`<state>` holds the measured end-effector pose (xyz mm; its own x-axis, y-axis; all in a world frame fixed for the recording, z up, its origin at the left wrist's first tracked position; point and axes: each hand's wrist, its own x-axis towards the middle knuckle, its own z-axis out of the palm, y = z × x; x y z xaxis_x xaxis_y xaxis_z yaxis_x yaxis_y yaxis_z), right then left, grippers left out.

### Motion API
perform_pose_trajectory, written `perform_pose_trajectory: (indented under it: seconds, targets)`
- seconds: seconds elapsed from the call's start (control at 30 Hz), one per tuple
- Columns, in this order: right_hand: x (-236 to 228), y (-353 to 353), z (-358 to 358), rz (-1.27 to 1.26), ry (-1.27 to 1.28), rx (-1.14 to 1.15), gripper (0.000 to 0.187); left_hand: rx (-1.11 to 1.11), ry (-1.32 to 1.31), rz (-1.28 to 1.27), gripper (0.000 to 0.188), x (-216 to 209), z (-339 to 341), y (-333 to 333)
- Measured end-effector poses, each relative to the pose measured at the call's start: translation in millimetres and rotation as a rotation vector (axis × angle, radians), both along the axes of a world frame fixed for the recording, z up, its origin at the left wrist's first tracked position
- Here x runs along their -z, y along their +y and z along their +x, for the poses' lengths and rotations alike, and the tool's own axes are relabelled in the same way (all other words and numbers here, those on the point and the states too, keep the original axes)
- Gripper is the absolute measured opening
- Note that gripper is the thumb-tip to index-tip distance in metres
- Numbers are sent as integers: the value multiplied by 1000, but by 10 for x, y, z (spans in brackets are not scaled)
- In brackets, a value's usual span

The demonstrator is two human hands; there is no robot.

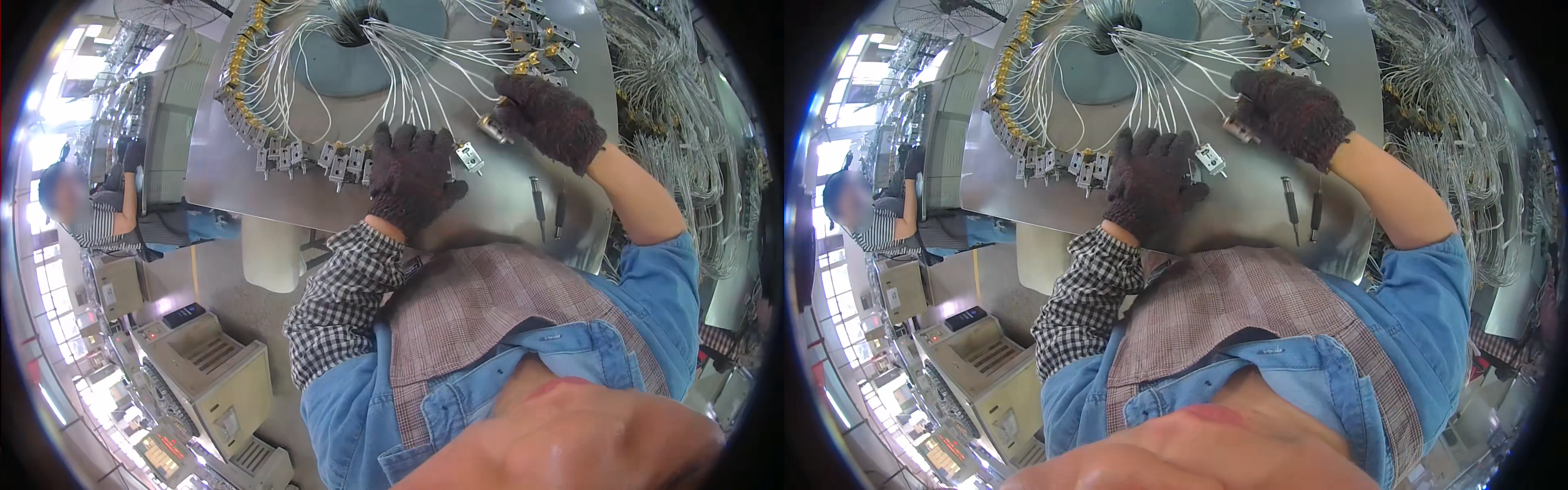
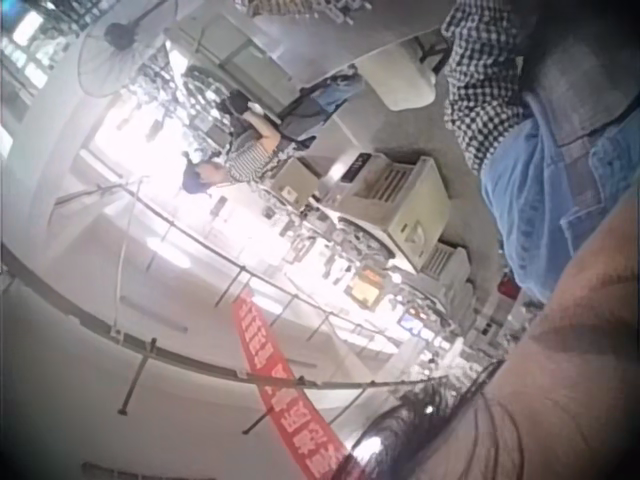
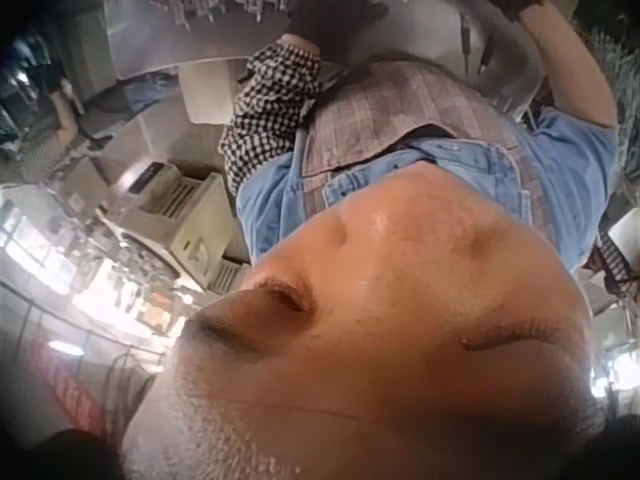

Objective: Wiring and assembling pins onto a large circular electronic component on a production floor.

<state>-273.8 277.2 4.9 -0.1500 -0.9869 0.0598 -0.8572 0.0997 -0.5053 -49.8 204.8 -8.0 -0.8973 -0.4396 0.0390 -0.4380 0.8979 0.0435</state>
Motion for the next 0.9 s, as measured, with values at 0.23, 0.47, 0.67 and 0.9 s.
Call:
perform_pose_trajectory:
  seconds: [0.23,0.47,0.67,0.9]
  targets:
    - [377,24,107,200,-8,-116,48,-43,77,8,71,85,-17,85]
    - [722,-157,126,-176,619,-522,74,-113,43,63,63,140,-140,68]
    - [664,-209,160,-223,239,-589,74,17,141,181,48,145,-61,-121]
    - [430,-246,336,305,-130,-403,71,124,48,306,49,142,-10,-336]
